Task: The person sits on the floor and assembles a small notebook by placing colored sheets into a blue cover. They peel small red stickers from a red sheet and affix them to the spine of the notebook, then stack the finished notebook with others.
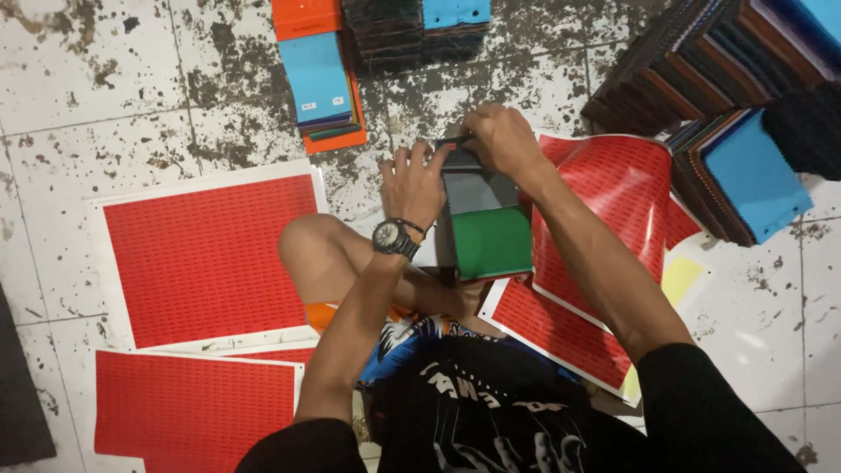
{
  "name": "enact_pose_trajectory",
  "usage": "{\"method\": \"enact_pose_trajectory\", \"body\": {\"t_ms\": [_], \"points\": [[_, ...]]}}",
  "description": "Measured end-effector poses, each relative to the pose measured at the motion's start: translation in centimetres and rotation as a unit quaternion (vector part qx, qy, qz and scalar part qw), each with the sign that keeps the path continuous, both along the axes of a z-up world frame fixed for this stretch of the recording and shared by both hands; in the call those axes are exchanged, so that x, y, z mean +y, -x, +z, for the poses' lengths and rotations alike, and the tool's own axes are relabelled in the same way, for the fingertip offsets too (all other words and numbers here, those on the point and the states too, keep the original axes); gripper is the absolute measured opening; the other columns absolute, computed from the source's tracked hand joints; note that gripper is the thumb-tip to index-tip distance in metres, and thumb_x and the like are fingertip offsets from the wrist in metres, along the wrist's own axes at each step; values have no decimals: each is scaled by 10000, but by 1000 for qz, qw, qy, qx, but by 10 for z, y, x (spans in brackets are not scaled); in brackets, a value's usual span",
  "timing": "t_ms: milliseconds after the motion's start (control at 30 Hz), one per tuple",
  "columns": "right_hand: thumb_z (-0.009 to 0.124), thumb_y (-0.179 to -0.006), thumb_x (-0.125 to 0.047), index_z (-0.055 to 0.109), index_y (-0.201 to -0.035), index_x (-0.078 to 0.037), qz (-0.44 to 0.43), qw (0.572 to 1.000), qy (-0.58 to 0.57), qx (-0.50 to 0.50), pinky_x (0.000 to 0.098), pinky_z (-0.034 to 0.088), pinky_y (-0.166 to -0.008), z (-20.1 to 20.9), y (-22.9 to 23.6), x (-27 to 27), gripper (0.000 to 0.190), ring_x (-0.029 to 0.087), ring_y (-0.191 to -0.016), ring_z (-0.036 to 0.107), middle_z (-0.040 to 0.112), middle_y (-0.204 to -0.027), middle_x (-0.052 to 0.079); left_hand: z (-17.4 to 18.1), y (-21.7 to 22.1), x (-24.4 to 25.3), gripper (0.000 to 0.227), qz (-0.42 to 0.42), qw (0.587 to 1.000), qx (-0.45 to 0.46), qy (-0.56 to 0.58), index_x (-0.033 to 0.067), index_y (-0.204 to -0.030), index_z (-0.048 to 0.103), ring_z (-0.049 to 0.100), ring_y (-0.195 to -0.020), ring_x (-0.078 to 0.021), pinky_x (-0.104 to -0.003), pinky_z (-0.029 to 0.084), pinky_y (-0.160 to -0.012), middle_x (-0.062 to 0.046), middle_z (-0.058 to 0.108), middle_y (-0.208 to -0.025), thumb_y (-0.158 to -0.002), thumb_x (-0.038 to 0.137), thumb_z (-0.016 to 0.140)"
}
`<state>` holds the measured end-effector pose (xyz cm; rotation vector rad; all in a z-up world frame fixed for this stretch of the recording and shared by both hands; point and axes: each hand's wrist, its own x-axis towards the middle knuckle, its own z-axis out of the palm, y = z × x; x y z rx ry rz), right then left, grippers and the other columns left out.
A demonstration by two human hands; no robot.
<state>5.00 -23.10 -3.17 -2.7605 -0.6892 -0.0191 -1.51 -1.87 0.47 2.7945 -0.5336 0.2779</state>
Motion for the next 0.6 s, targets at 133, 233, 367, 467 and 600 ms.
{"method": "enact_pose_trajectory", "body": {"t_ms": [133, 233, 367, 467, 600], "points": [[840, -833, -187, 750, -907, -116, -14, 999, 0, -42, 415, 587, -724, -2, 8, -4, 136, 300, -879, 718, 698, -876, 81, -6, 10, 3, 444, -6, 1000, 21, 20, 272, -1273, 655, 585, -1063, -306, -490, 510, -833, -27, 530, -1105, -868, 91, 636], [766, -949, -249, 726, -808, -174, -1, 992, 23, -126, 332, 529, -689, 8, 15, -3, 165, 218, -799, 679, 676, -828, 13, -15, 13, 4, 451, -5, 999, 34, 40, 272, -1301, 625, 584, -1060, -293, -471, 520, -829, -30, 516, -1141, -894, 79, 597], [704, -992, -260, 682, -744, -196, 34, 979, 2, -203, 310, 489, -704, 2, 17, -5, 257, 172, -813, 626, 649, -842, -30, -18, 14, 4, 498, -9, 995, 43, 87, 240, -1319, 615, 596, -1080, -299, -476, 540, -844, -36, 523, -1180, -867, 34, 586], [724, -950, -218, 644, -823, -158, 39, 991, -43, -117, 354, 522, -727, 5, 21, -14, 161, 233, -841, 654, 657, -852, 26, -26, 6, 6, 550, -4, 978, 87, 189, 169, -1352, 578, 592, -1093, -350, -491, 542, -862, -81, 522, -1194, -844, -33, 516], [622, -1004, -278, 555, -1136, -104, -9, 971, -90, 222, 631, 525, -861, 79, 32, -11, 229, 492, -961, 694, 736, -992, 234, -10, 1, 10, 672, -4, 926, 178, 332, 110, -1434, 486, 526, -1136, -431, -541, 514, -926, -137, 456, -1253, -794, -85, 429]]}}
